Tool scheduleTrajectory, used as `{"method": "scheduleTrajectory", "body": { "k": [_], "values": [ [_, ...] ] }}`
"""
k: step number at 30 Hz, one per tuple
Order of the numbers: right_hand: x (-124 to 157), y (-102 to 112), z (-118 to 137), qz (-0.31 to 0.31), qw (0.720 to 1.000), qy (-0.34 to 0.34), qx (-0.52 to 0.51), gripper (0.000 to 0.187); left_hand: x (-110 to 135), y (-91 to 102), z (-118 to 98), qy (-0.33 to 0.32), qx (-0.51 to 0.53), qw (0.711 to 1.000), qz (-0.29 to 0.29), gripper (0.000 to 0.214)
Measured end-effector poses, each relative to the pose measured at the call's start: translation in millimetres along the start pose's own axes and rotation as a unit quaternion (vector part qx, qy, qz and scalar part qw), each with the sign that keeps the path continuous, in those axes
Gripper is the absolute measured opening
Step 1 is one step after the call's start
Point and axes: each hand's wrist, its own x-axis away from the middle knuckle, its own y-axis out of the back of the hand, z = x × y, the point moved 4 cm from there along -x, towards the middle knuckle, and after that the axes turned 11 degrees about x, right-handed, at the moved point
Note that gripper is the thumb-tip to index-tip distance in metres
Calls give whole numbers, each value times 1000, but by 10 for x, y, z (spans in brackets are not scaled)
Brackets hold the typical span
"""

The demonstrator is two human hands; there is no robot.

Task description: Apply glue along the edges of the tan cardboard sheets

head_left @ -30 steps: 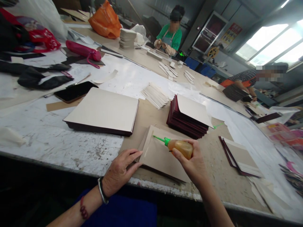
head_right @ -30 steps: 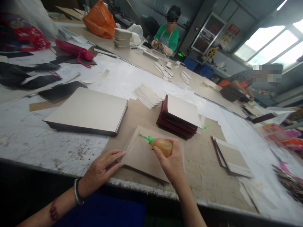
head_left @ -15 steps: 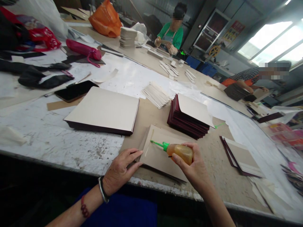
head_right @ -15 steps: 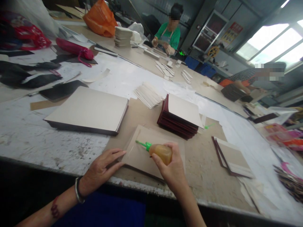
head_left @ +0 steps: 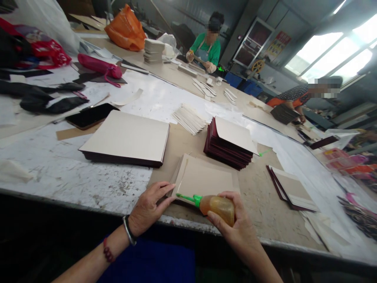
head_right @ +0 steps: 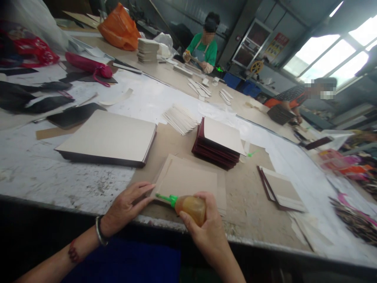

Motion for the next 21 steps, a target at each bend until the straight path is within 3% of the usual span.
{"method": "scheduleTrajectory", "body": {
  "k": [21],
  "values": [
    [280, 332, -370, -75, 994, -82, 15, 39, 7, -30, 15, -22, -12, 1000, 11, 27]
  ]
}}
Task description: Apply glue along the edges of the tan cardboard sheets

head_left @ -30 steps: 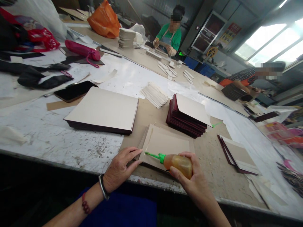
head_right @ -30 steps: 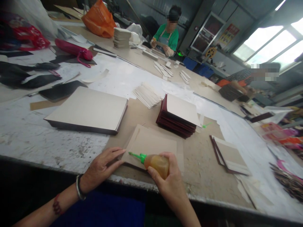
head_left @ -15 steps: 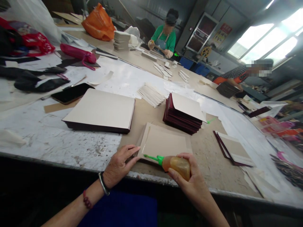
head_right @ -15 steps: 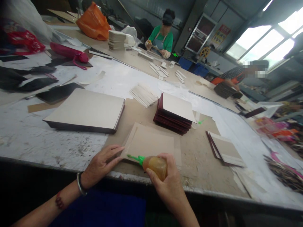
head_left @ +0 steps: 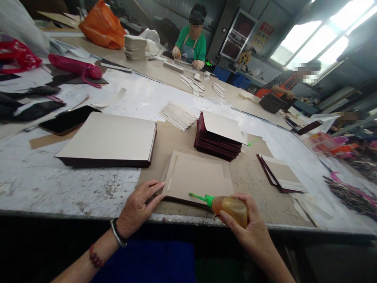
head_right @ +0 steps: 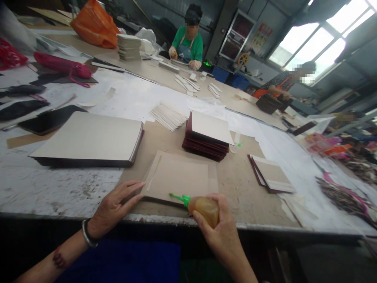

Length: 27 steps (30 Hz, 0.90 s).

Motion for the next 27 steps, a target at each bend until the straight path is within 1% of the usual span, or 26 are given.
{"method": "scheduleTrajectory", "body": {
  "k": [6, 9, 16, 22, 25, 27],
  "values": [
    [-30, -137, 80, 16, 998, 55, -6, 36, 3, 8, 4, 1, 0, 1000, -3, 28],
    [-34, -134, 91, 22, 997, 70, 13, 35, -11, 20, -14, 5, 3, 1000, 1, 27],
    [75, 103, -163, 10, 999, 13, 37, 37, -18, 19, -15, 9, 6, 1000, 3, 28],
    [191, 289, -326, -36, 997, -50, 45, 40, 19, -2, 25, 10, -2, 1000, 18, 32],
    [223, 373, -400, -58, 995, -61, 51, 41, 28, 0, 36, 11, -7, 1000, 21, 32],
    [237, 419, -458, -59, 994, -69, 52, 42, 32, 1, 41, 8, -9, 1000, 22, 32]
  ]
}}
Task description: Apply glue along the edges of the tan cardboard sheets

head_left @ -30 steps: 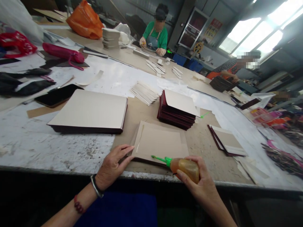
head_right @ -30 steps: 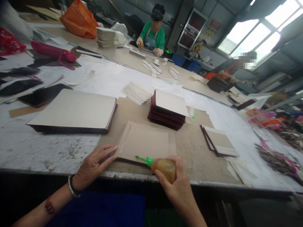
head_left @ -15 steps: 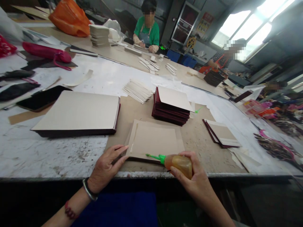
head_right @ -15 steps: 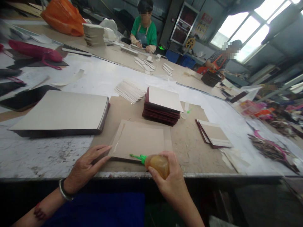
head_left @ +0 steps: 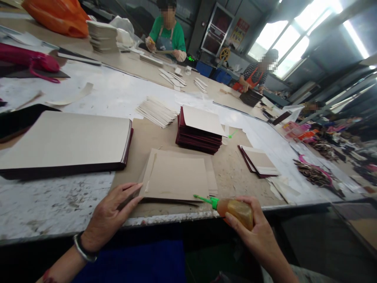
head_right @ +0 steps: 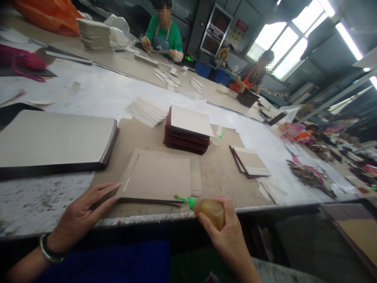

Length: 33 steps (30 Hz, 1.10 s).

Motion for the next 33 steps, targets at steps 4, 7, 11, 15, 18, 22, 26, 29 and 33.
{"method": "scheduleTrajectory", "body": {
  "k": [4, 7, 11, 15, 18, 22, 26, 29, 33],
  "values": [
    [5, 56, -133, 4, 1000, -26, 0, 44, 2, -4, 15, -1, -6, 1000, 2, 32],
    [13, 97, -214, -12, 999, -45, 0, 45, 5, -9, 31, 5, -4, 1000, 2, 33],
    [-49, 125, -279, -32, 997, -69, 0, 48, 9, -7, 34, 3, 0, 1000, -5, 34],
    [-306, 64, -288, -25, 998, -56, -15, 53, -28, 1, -8, 7, -3, 1000, -2, 33],
    [-579, -31, -273, -30, 998, -31, -38, 54, -67, 12, -58, 8, 10, 1000, -4, 32],
    [-908, -159, -234, -45, 998, 14, -51, 52, -74, 10, -67, 19, 12, 1000, -4, 33],
    [-1107, -199, -188, -44, 997, 38, -44, 52, -44, -3, -34, 30, 20, 999, -3, 33],
    [-1138, -162, -149, -37, 998, 46, -26, 51, -32, -6, -17, 43, 28, 999, 3, 33],
    [-1047, -82, -141, -10, 999, 50, -1, 49, -47, 11, -33, 55, 34, 998, -1, 31]
  ]
}}
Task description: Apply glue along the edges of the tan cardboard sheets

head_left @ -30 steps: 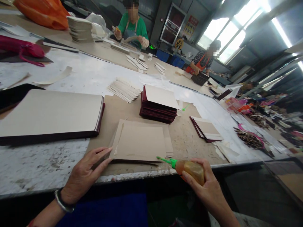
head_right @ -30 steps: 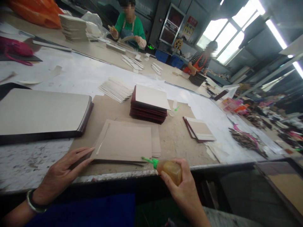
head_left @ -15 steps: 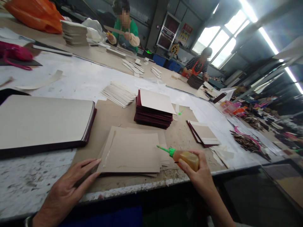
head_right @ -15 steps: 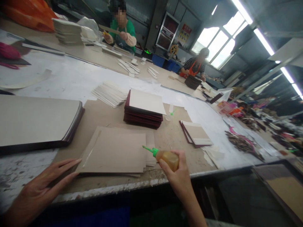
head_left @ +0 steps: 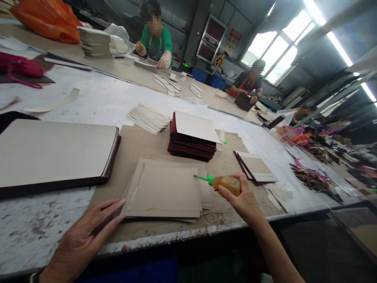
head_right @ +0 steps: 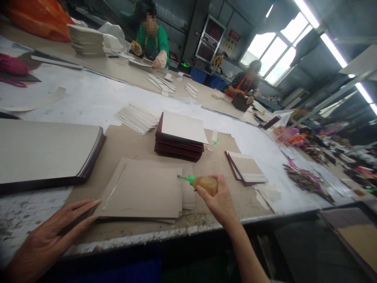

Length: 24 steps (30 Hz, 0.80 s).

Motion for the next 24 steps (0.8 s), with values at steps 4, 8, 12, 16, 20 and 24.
{"method": "scheduleTrajectory", "body": {
  "k": [4, 8, 12, 16, 20, 24],
  "values": [
    [156, 75, -11, 28, 1000, 5, 11, 48, -15, 10, -33, -5, 5, 1000, -16, 30],
    [309, 140, -15, 48, 999, -2, 11, 47, -11, -5, -11, 8, 10, 1000, -14, 31],
    [470, 185, -20, 88, 996, -13, 9, 45, 18, -17, 50, 16, 0, 1000, -4, 33],
    [653, 236, -45, 120, 992, -32, 11, 45, 48, -24, 96, 10, -3, 1000, 8, 34],
    [747, 270, -61, 147, 987, -57, -1, 47, 63, -25, 139, 31, 11, 999, 13, 34],
    [594, 262, -48, 98, 993, -63, -36, 49, 43, -21, 184, 79, 34, 996, 11, 36]
  ]
}}
